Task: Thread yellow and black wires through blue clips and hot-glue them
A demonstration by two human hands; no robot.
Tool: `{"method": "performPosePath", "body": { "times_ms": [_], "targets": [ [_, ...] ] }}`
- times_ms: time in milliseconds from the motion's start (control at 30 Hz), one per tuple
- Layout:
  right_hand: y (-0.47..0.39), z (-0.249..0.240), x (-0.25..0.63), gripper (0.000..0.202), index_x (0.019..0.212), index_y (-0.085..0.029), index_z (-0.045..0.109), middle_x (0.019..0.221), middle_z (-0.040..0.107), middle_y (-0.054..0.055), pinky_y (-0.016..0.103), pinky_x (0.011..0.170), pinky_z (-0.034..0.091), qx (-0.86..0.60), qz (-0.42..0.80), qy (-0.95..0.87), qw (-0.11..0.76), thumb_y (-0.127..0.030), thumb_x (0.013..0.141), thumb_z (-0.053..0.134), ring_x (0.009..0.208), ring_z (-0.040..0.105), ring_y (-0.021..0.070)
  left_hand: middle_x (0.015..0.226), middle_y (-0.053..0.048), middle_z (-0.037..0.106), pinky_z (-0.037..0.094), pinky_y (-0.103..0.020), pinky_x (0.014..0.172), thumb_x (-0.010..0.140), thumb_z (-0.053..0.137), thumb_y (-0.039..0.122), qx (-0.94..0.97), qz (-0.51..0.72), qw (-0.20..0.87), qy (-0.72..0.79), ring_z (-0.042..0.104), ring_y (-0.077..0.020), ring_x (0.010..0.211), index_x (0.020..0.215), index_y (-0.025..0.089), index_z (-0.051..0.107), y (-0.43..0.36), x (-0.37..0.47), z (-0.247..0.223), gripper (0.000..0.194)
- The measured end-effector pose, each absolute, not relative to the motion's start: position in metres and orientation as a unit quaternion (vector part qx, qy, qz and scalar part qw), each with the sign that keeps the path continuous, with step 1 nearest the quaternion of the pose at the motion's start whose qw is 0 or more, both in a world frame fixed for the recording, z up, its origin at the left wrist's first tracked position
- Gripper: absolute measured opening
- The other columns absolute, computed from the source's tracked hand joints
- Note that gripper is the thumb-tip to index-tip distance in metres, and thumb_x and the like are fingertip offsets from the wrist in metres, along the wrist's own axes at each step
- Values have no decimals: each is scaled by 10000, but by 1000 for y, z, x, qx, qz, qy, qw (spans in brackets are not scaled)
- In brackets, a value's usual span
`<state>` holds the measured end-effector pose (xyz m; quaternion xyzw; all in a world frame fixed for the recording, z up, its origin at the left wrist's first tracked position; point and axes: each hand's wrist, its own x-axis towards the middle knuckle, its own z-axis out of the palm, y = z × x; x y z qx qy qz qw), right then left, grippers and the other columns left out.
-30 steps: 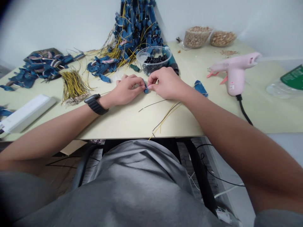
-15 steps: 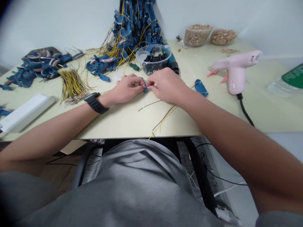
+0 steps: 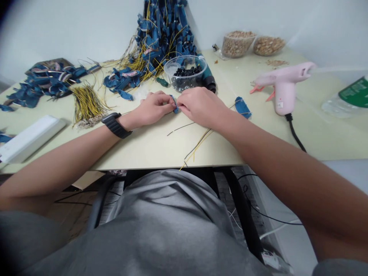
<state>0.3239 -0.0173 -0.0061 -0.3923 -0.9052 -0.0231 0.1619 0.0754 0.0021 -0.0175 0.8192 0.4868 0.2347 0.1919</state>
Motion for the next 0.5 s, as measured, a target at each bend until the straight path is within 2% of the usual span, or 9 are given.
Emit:
{"method": "performPosePath", "body": {
  "times_ms": [200,500],
  "targets": [
    [-10,-8,326,299,1211,-247,977,1160,904,137,502,978,538,-400,27,-896,191,-321,1206,687,1055,795,365,1396,-107,841,415,-784,1348,1117,705,314,806,216,214,508,633,-473,1565,973,270,825,-5,77,-9,192],
    [-8,-6,325,296,1187,-249,981,1140,919,146,506,936,543,-406,53,-892,194,-361,1181,708,1008,784,364,1424,-108,850,446,-814,1283,1075,743,306,789,224,207,533,590,-496,1553,962,279,834,-12,83,-7,148]
  ]
}}
